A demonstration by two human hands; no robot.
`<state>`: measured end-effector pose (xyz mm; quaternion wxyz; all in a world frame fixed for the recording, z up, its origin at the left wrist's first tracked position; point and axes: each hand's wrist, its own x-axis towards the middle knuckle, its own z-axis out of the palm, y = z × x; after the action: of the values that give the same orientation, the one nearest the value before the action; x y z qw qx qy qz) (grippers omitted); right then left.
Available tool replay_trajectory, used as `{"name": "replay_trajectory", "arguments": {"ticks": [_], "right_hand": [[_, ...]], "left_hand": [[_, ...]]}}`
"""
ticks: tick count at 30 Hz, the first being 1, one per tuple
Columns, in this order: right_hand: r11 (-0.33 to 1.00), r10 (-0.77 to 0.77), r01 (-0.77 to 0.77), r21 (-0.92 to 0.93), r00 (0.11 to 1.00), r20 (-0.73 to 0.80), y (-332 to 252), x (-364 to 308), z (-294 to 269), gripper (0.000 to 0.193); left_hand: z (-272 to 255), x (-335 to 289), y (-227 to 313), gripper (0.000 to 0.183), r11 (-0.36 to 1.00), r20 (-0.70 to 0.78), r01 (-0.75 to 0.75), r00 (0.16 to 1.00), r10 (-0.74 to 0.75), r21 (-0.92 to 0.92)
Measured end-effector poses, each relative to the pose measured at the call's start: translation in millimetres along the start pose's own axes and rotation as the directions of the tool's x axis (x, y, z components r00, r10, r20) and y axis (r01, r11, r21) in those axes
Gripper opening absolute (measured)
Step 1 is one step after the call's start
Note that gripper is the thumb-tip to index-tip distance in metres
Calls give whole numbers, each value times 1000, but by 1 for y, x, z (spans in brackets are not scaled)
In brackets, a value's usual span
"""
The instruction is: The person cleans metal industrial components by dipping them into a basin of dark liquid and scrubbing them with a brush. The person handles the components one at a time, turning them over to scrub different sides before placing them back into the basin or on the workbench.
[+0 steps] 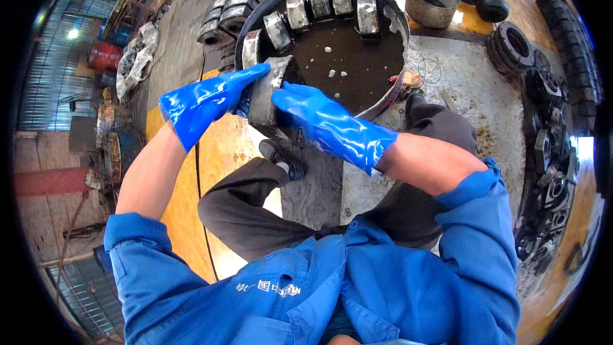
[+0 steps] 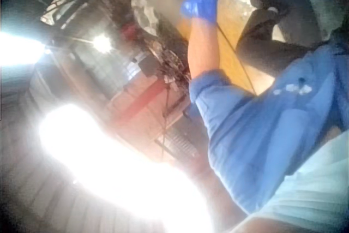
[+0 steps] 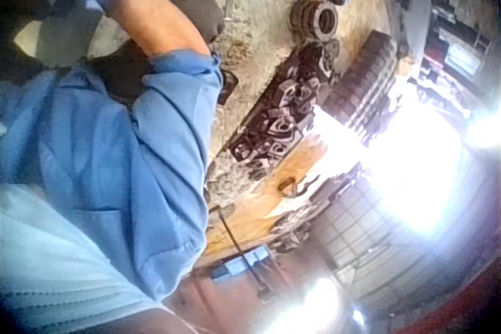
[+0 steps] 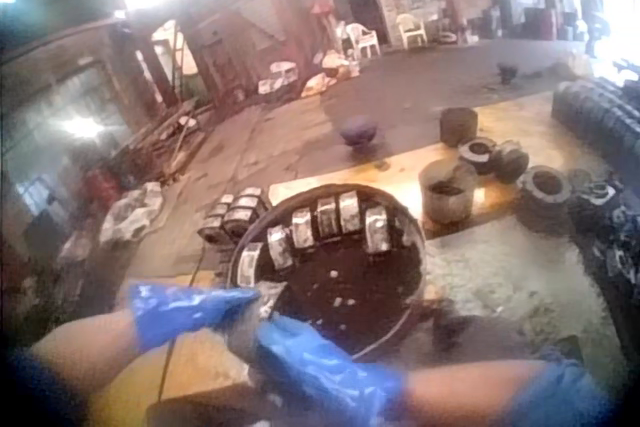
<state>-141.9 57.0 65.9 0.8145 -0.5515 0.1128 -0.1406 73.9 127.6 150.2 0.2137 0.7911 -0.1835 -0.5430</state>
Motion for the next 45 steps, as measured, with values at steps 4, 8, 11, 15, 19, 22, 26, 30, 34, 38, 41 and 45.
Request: {"name": "replay_trajectory", "arguments": {"ticks": [4, 8, 11, 15, 19, 22, 26, 30, 34, 38, 41, 45], "right_hand": [[977, -169, 186, -107, 974, 151, 19, 11, -10, 45], [872, -263, 334, -358, 936, 233, 8, 10, -11, 41], [942, -159, 198, -269, 974, 161, 4, 13, -13, 41], [937, 219, -221, 271, 975, 36, -3, 15, -4, 40], [909, 104, -90, 407, 995, -12, -1, 13, 2, 36], [936, 80, -86, 342, 996, 33, -1, 22, -11, 38], [916, 163, -149, 372, 987, -6, -34, -1, -1, 45], [872, 226, -205, 444, 974, 5, -32, -4, 9, 54], [842, 333, -326, 430, 941, 61, -18, 11, 6, 58], [930, 263, -318, 186, 926, 271, -31, 10, -37, 57], [830, 376, -304, -467, 924, 67, -54, 26, -65, 55], [203, 98, -244, -948, 969, -228, -57, 33, -116, 58]], "left_hand": [[14, -28, 17, 51, 983, -2, -171, 985, 172, 60], [4, -14, -4, 49, 980, -39, -200, 979, 200, -7], [7, 11, -20, 48, 958, -67, -248, 968, 241, -145], [35, 8, -44, 54, 826, -163, -344, 939, 303, -446], [36, 30, -63, 55, 723, -239, -435, 900, 364, -537], [37, 39, -55, 56, 737, -263, -439, 898, 352, -514], [45, 24, -34, 60, 810, -242, -335, 939, 245, -482], [36, 23, -46, 64, 830, -160, -285, 958, 237, -479], [40, 7, -52, 59, 809, -122, -352, 934, 336, -470], [39, 10, -56, 51, 755, -87, -418, 895, 438, -506], [37, 22, -60, 52, 754, -107, -417, 899, 426, -507], [43, 21, -54, 51, 749, -190, -452, 890, 415, -484]]}}
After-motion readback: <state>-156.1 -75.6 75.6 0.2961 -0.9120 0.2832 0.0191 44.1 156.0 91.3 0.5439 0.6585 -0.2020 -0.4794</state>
